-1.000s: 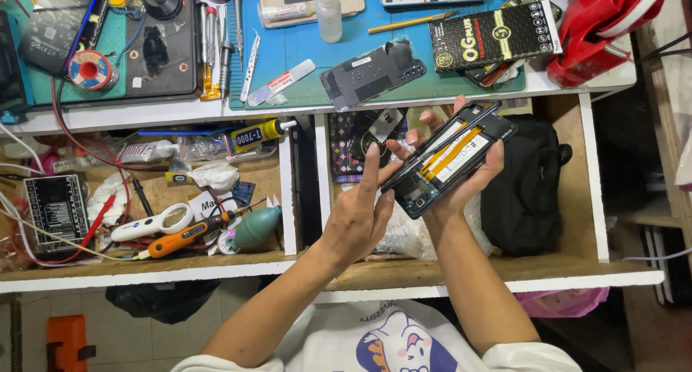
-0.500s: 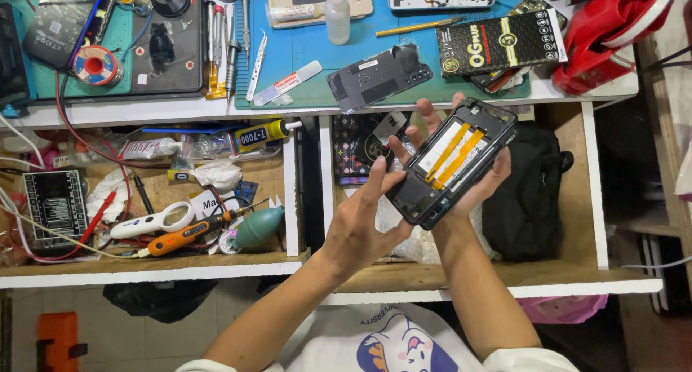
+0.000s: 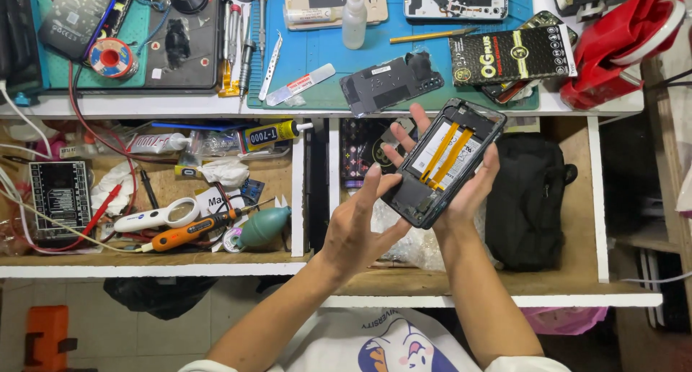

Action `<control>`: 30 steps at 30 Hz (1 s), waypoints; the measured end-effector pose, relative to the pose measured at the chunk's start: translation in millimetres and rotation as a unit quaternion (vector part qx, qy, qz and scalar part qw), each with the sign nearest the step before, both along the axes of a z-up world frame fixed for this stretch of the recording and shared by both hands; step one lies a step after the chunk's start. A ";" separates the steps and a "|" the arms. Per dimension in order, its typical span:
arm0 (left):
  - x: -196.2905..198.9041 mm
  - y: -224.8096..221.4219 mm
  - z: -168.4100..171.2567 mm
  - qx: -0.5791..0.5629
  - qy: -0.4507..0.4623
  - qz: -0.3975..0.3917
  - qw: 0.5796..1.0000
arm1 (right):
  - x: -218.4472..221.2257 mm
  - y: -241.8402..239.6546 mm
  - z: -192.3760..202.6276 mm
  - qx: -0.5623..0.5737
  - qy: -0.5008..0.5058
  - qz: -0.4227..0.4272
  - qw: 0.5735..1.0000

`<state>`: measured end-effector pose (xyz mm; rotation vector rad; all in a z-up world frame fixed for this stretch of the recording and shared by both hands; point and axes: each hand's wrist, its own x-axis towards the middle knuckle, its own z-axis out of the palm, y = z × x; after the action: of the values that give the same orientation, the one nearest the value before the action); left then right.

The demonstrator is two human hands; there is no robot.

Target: Repairing a mobile phone by inspecting and aligning the screen assembly with the frame.

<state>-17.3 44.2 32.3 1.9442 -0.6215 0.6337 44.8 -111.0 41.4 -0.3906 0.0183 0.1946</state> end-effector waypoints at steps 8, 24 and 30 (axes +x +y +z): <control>9.9 -3.9 -1.8 -0.043 -0.029 0.026 0.998 | 3.6 4.0 -4.4 -0.113 0.080 -0.040 0.990; 9.2 -2.8 2.6 -0.026 -0.102 0.033 0.994 | 5.2 -16.3 -38.9 -0.141 0.000 0.051 0.989; 14.8 0.9 -0.1 -0.012 -0.074 0.050 0.996 | 1.0 5.3 -25.0 -0.185 0.009 -0.068 0.980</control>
<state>-2.4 45.1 32.2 1.9281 -0.6071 0.8509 45.8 -105.6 16.4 -0.7564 0.1003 0.0574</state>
